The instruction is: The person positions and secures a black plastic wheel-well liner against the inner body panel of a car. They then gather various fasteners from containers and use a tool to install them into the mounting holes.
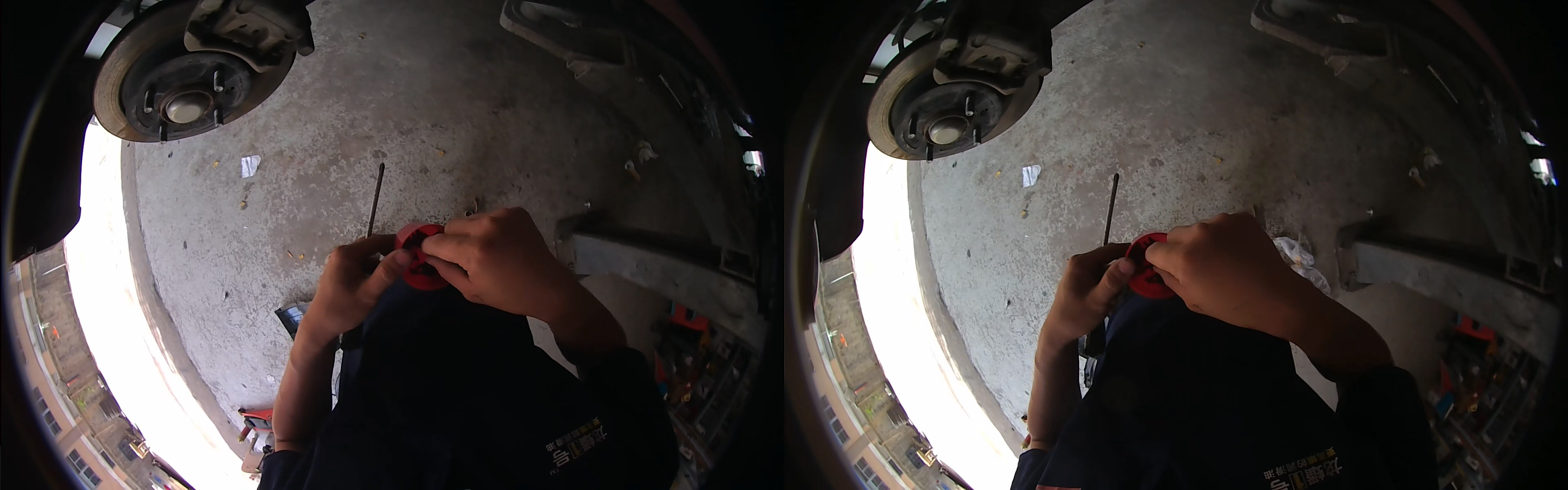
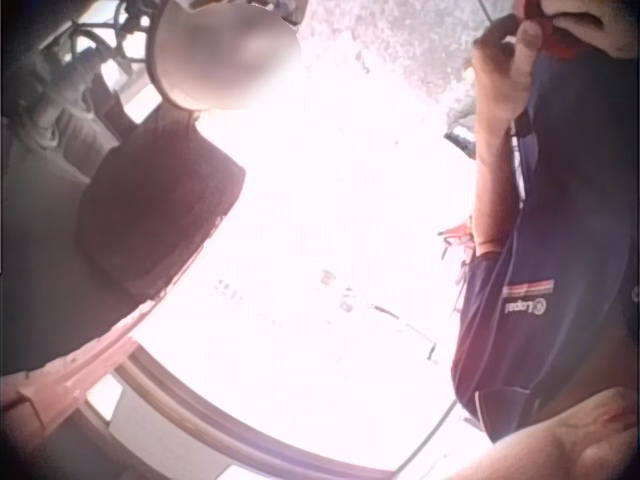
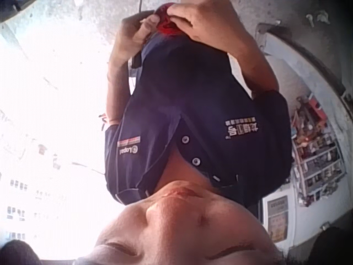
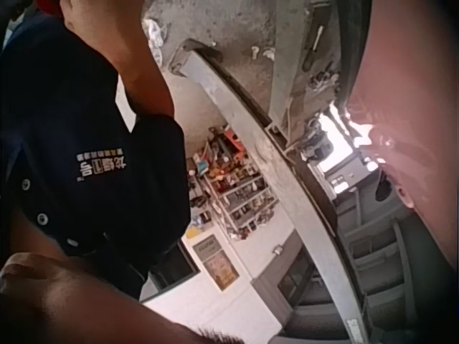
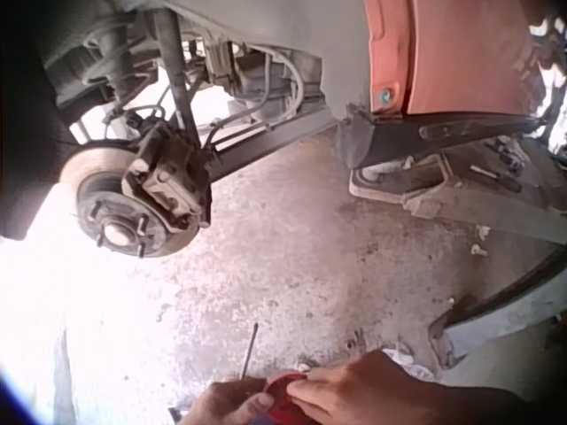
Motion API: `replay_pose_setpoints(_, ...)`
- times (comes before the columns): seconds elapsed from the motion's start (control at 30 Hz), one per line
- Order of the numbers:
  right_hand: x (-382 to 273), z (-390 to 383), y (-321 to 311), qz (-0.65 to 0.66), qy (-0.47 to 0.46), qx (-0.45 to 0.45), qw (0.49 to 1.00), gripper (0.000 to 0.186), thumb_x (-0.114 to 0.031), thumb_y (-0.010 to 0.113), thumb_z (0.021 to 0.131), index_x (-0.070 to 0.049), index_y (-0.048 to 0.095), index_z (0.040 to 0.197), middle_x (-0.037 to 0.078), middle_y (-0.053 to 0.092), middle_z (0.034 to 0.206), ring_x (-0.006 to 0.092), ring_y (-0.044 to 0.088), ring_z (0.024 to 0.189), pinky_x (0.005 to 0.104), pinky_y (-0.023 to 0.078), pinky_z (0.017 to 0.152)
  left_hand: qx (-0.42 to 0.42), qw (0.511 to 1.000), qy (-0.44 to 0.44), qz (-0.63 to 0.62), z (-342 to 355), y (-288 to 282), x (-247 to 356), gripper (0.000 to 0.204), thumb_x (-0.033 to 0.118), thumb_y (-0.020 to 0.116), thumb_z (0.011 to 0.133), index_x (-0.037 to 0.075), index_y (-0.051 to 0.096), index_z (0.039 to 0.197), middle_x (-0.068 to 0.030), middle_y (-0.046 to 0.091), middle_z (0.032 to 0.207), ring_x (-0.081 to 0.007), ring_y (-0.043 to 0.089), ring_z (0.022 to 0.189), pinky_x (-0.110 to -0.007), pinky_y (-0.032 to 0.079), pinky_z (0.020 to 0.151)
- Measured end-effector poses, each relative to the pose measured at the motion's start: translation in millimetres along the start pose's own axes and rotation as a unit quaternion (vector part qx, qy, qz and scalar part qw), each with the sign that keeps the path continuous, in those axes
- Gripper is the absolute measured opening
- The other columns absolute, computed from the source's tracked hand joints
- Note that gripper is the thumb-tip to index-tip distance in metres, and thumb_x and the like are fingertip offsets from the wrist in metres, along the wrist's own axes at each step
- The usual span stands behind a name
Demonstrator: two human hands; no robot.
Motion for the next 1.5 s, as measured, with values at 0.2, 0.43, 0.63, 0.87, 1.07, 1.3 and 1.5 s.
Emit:
replay_pose_setpoints(0.2,-6.7,6.5,21.5,-0.079,0.023,-0.128,0.988,0.008,-0.012,0.067,0.074,-0.007,0.062,0.069,0.006,0.063,0.063,0.0206,0.063,0.055,0.0315,0.050,0.051,0.053,0.997,0.051,-0.005,-1.8,3.6,-4.3,0.044,0.034,0.065,0.087,-0.008,0.063,0.102,-0.0069,0.060,0.062,-0.0055,0.051,0.059,-0.022,0.039,0.050)
replay_pose_setpoints(0.43,-9.6,12.1,40.9,-0.114,0.024,-0.203,0.972,0.008,-0.009,0.066,0.069,-0.005,0.062,0.063,0.010,0.062,0.059,0.0224,0.064,0.056,0.0336,0.052,0.053,0.106,0.990,0.091,0.029,-3.9,3.5,-5.9,0.042,0.034,0.061,0.088,-0.007,0.064,0.099,-0.0047,0.056,0.056,-0.0059,0.047,0.053,-0.025,0.038,0.047)
replay_pose_setpoints(0.63,-6.2,18.5,66.3,-0.090,-0.001,-0.188,0.978,0.005,-0.008,0.066,0.068,-0.004,0.064,0.065,0.013,0.065,0.067,0.0245,0.067,0.065,0.0349,0.054,0.057,0.076,0.996,0.033,0.015,1.2,4.4,-36.1,0.048,0.040,0.051,0.093,-0.006,0.063,0.096,-0.0037,0.062,0.069,-0.0063,0.049,0.058,-0.022,0.038,0.050)
replay_pose_setpoints(0.87,6.7,16.5,85.5,0.038,0.058,-0.167,0.984,0.012,-0.013,0.069,0.069,-0.003,0.066,0.075,0.015,0.066,0.074,0.0304,0.067,0.069,0.0396,0.055,0.064,0.129,0.991,-0.018,0.013,0.3,0.5,-43.9,0.051,0.044,0.053,0.091,-0.005,0.065,0.093,-0.0058,0.063,0.069,-0.0088,0.053,0.058,-0.024,0.041,0.051)
replay_pose_setpoints(1.07,6.3,16.8,87.9,0.031,0.108,-0.195,0.974,0.016,-0.016,0.070,0.070,-0.004,0.067,0.078,0.015,0.066,0.073,0.0305,0.066,0.070,0.0403,0.054,0.066,0.142,0.989,-0.028,0.032,0.6,-1.3,-51.0,0.050,0.042,0.058,0.085,-0.005,0.066,0.099,-0.0133,0.067,0.069,-0.0155,0.063,0.063,-0.030,0.049,0.060)
replay_pose_setpoints(1.3,19.2,17.8,96.6,0.189,0.163,-0.284,0.926,0.018,-0.014,0.064,0.076,-0.003,0.066,0.090,0.012,0.064,0.065,0.0226,0.064,0.055,0.0365,0.052,0.059,0.151,0.986,-0.050,0.050,-0.5,-1.2,-52.5,0.050,0.040,0.063,0.083,-0.008,0.065,0.097,-0.0174,0.067,0.074,-0.0190,0.065,0.065,-0.031,0.050,0.059)
replay_pose_setpoints(1.5,26.3,10.8,104.9,0.306,0.217,-0.305,0.876,0.037,-0.010,0.061,0.079,-0.006,0.057,0.115,0.013,0.065,0.068,0.0216,0.064,0.056,0.0350,0.052,0.060,0.164,0.982,-0.012,0.096,5.4,-2.1,-55.3,0.049,0.039,0.067,0.081,-0.008,0.065,0.094,-0.0196,0.066,0.075,-0.0221,0.066,0.066,-0.032,0.051,0.059)
Point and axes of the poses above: each hand's wrist, its own z-axis towards the middle knuckle, its own y-axis out of the palm, x = y × z, the point moved 6 cm from there along z, towards the middle knuckle
